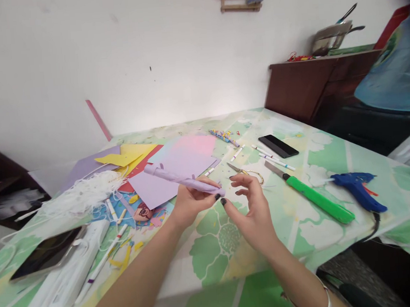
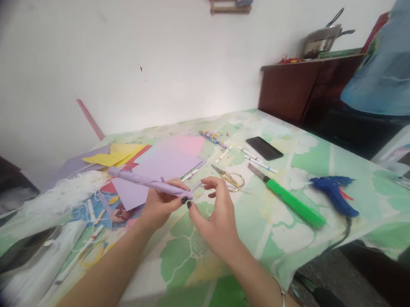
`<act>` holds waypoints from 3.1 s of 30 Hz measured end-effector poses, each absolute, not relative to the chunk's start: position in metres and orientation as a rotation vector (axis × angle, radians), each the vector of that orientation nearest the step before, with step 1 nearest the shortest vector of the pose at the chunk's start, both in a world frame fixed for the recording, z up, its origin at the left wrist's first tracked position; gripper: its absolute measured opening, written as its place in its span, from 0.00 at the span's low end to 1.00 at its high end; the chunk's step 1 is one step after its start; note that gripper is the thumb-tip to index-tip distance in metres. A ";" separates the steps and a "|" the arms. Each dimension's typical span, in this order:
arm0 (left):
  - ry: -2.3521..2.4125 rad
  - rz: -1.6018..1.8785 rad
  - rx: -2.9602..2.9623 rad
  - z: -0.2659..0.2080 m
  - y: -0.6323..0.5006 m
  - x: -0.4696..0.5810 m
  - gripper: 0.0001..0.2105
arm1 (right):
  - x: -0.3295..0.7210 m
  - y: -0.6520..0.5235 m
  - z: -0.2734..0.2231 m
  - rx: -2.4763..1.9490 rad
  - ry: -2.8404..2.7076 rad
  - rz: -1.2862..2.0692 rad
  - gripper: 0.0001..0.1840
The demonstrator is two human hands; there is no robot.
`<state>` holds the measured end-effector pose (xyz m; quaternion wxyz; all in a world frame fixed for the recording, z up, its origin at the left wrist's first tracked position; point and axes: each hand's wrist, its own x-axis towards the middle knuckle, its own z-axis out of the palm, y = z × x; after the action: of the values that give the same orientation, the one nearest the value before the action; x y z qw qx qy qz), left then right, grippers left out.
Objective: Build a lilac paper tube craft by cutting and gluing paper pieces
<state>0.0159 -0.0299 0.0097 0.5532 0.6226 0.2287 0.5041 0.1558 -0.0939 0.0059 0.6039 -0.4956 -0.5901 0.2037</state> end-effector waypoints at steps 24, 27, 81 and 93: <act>0.644 1.176 1.385 0.009 -0.028 0.016 0.09 | 0.159 -0.103 -0.002 -1.034 -1.375 0.084 0.11; 0.670 1.175 1.357 0.008 -0.027 0.016 0.09 | 0.161 -0.104 -0.005 -1.007 -1.450 -0.054 0.14; 1.388 1.006 1.868 0.001 -0.014 0.015 0.02 | 0.144 -0.030 0.030 -1.218 -1.978 0.208 0.05; 1.387 1.037 1.620 0.002 -0.003 0.005 0.28 | 0.187 0.045 0.008 -0.719 -1.435 1.590 0.14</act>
<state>0.0054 -0.0030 0.0019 0.3755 0.6330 0.5421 0.4054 0.1871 0.0448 0.0077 0.4268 -0.2878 -0.5744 0.6365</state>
